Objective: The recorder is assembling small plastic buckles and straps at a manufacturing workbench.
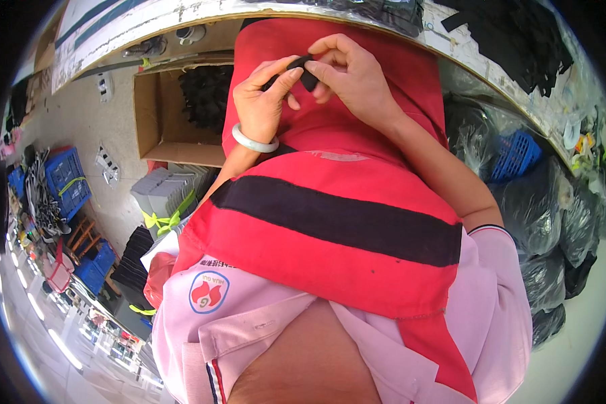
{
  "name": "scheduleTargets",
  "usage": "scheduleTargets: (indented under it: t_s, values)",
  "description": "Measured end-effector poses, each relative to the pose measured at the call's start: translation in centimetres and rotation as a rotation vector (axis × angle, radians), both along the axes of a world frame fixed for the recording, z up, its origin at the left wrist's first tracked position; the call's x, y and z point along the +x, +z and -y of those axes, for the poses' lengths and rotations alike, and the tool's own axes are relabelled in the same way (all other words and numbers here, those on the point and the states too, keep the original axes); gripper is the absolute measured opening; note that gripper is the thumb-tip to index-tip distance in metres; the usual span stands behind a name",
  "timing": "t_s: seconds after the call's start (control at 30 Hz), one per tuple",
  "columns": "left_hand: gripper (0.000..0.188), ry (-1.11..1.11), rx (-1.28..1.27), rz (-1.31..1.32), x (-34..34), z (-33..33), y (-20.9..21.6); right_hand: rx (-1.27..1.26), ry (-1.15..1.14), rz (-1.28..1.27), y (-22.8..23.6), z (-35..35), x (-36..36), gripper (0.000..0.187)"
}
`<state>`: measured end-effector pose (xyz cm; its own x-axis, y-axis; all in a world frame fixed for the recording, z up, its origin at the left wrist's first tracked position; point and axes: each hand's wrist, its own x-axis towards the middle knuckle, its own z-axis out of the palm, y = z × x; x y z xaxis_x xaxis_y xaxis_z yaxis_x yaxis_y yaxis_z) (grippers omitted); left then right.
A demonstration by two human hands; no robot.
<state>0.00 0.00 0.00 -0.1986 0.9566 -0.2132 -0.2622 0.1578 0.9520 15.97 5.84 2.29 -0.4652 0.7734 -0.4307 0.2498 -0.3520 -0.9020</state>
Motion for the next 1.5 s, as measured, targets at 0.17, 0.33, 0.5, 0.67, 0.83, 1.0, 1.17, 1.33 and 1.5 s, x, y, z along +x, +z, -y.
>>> scheduleTargets:
  t_s: [0.17,0.33,0.5,0.67,0.83,1.0,1.17,1.33,1.5]
  values:
    - [0.019,-0.026,0.116,-0.024,-0.5,-0.1,-0.3,-0.181,-0.083,-0.185,1.1,-0.7,0.0,0.024]
    - [0.021,-0.114,0.14,-0.113,-0.7,0.8,0.2,-0.179,0.119,-0.084,0.1,-1.9,1.6,0.024]
    - [0.019,-0.161,0.158,-0.157,-0.8,1.0,1.4,0.016,0.013,-0.036,-0.8,-1.7,1.4,0.023]
    - [0.019,-0.216,0.15,-0.171,-0.9,1.0,1.7,0.025,-0.037,-0.223,-1.2,-1.8,1.4,0.014]
    - [0.016,-0.238,0.133,-0.154,-1.1,1.3,2.4,0.043,-0.114,-0.253,-1.5,-1.3,1.0,0.012]
    - [0.014,-0.398,0.042,-0.399,-5.0,2.9,4.3,-0.047,0.02,-0.189,-2.5,-0.3,0.6,0.018]
    - [0.041,0.154,-0.252,-0.402,-15.3,6.8,1.3,0.701,-0.158,0.29,1.4,-3.2,6.8,0.016]
    - [0.033,0.372,-0.192,0.238,-19.0,7.7,-4.2,1.102,-0.245,0.85,-1.4,-9.1,16.8,0.021]
    - [0.033,0.119,-0.249,0.178,-9.5,4.1,-3.2,1.126,-0.026,0.83,-1.8,-5.7,15.6,0.039]
